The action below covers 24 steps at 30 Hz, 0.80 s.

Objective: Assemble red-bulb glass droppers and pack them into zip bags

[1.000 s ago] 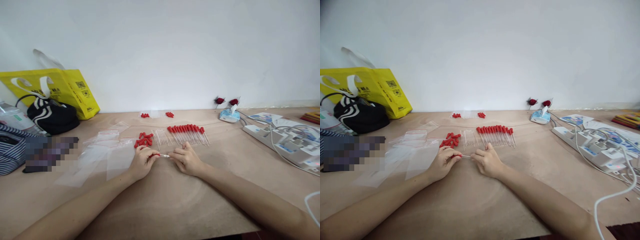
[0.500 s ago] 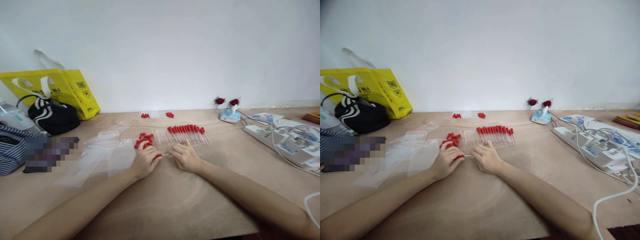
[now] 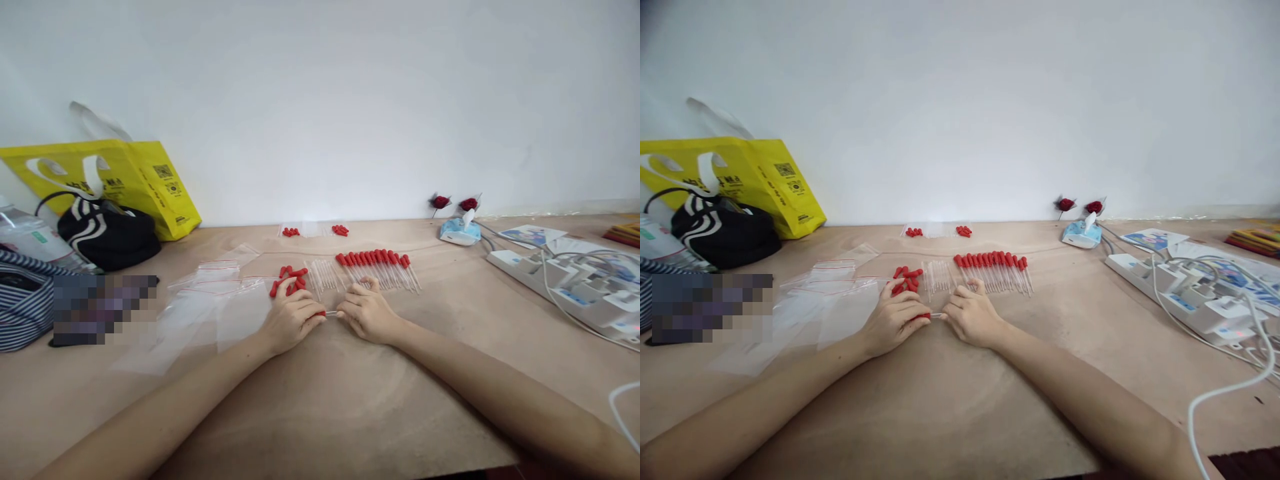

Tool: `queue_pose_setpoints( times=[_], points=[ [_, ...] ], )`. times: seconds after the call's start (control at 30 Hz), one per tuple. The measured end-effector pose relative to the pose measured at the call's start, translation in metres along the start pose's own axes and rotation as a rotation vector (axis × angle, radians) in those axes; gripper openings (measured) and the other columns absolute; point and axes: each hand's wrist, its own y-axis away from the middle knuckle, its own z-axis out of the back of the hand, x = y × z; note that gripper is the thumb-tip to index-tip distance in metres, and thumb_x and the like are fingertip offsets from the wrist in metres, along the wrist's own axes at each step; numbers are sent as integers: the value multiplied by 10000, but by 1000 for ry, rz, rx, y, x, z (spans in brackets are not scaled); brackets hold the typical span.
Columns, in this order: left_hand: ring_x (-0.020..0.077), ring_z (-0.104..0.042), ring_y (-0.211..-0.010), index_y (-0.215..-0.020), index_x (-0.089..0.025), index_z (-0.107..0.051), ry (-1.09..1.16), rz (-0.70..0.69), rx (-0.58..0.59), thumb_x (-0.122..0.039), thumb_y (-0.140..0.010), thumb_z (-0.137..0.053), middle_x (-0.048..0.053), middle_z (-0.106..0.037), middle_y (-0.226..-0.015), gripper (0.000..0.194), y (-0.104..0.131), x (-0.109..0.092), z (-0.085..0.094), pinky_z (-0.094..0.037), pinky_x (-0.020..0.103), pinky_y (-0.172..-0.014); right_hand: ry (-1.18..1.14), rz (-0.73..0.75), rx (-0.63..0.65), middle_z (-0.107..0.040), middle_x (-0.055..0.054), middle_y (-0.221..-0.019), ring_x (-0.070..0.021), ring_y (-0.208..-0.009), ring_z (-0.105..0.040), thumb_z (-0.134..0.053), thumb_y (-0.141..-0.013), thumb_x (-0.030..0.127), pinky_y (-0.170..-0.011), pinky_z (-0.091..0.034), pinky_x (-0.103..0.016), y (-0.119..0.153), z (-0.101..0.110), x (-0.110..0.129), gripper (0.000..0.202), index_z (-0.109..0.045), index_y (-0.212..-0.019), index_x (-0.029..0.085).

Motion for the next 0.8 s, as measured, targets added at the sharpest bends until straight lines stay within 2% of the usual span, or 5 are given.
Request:
queue_pose_setpoints(
  times=[0.23,0.33,0.47,0.6,0.8],
  points=[
    [171,-537,-803,-785,-248,-631,-44,46,12,-254,-830,-494,-16,-658,-761,145,5,5,3,-192,440,-957,0,-41,16,-598,-16,-708,-149,-761,-449,-445,-853,314,-805,-170,-376,3,4,6,229,-632,-777,205],
    [187,-527,-862,-871,-255,-630,-70,79,-32,-272,-833,-479,9,-650,-841,157,6,6,2,-195,437,-969,18,-88,18,-599,-25,-686,-157,-753,-451,-462,-836,288,-771,-181,-366,3,3,9,209,-634,-761,196],
    [258,-449,-1051,-1139,-222,-513,-166,196,-101,-340,-784,-523,94,-550,-1115,374,7,9,0,-187,469,-971,76,-381,-39,-625,-47,-683,-175,-736,-464,-447,-821,246,-697,-186,-348,-8,-1,3,204,-625,-746,182],
    [285,-427,-1080,-1128,-220,-496,-205,285,-76,-334,-754,-544,109,-523,-1145,394,7,12,-3,-185,491,-955,128,-681,-32,-649,-72,-722,-209,-767,-505,-437,-801,245,-690,-183,-350,-32,-12,-9,187,-603,-846,174],
    [283,-452,-1053,-1109,-196,-481,-183,358,-71,-304,-738,-556,109,-538,-1108,394,10,10,-5,-183,498,-942,203,-821,116,-643,-107,-743,-234,-783,-550,-438,-771,218,-724,-188,-371,-58,-24,-15,188,-582,-873,155]
  ],
)
